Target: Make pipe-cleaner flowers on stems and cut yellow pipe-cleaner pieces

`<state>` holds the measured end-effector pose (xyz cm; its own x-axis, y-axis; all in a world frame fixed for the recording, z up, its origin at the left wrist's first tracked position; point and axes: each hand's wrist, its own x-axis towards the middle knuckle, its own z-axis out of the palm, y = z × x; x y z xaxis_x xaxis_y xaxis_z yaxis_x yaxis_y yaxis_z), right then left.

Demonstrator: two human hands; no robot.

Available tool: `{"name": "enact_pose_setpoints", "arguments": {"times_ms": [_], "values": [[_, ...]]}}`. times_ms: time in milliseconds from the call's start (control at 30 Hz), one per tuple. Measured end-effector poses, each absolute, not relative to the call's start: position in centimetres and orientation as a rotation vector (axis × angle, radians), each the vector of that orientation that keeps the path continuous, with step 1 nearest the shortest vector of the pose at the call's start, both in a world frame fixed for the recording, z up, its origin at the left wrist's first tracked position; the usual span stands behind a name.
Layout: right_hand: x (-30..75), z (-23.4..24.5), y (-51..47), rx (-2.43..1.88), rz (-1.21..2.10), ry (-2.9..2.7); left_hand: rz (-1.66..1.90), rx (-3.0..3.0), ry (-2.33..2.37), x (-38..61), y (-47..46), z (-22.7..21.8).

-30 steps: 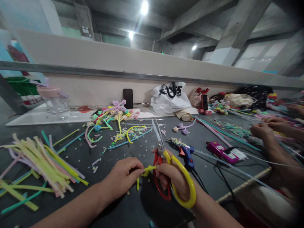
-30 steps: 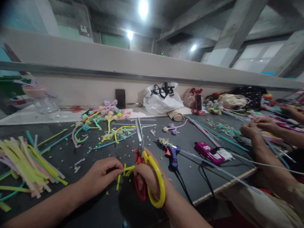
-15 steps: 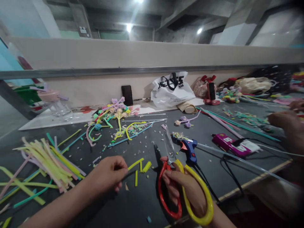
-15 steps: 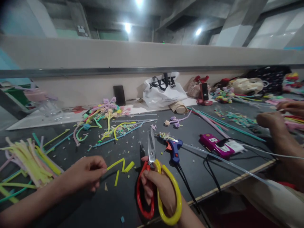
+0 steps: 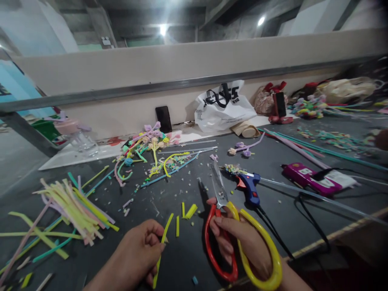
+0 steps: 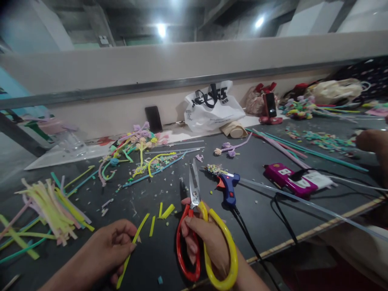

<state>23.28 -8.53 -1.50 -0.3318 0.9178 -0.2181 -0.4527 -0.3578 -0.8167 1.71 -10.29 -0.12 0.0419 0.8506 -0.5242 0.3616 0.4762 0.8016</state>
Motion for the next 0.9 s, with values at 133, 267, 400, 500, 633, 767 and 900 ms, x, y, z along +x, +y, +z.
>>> {"name": "enact_pose_setpoints", "arguments": {"times_ms": [133,267,400,500,633,767,900], "values": [[23.2,-0.9,-8.5,-0.911,1.849,-0.814,0.484,1.095,1.525,2.1,-10.3,0.1],[23.1,-0.7,-8.4,-0.926,1.858,-0.827,0.487,1.074,1.548,2.5,-10.5,0.2],[23.2,-0.8,-8.3,-0.913,1.862,-0.853,0.452,1.090,1.548,2.5,-11.2,-0.2],[23.2,-1.1,-8.4,-0.899,1.855,-0.837,0.452,1.115,1.542,1.9,-12.3,-0.7],[23.3,-1.7,-8.4,-0.837,1.827,-0.799,0.410,1.089,1.508,1.4,-13.1,-1.0],[23.3,-1.7,-8.3,-0.839,1.846,-0.805,0.388,1.031,1.509,2.0,-11.5,-0.4],[23.1,-1.2,-8.3,-0.856,1.822,-0.799,0.409,1.082,1.458,2.8,-8.7,0.7]]}}
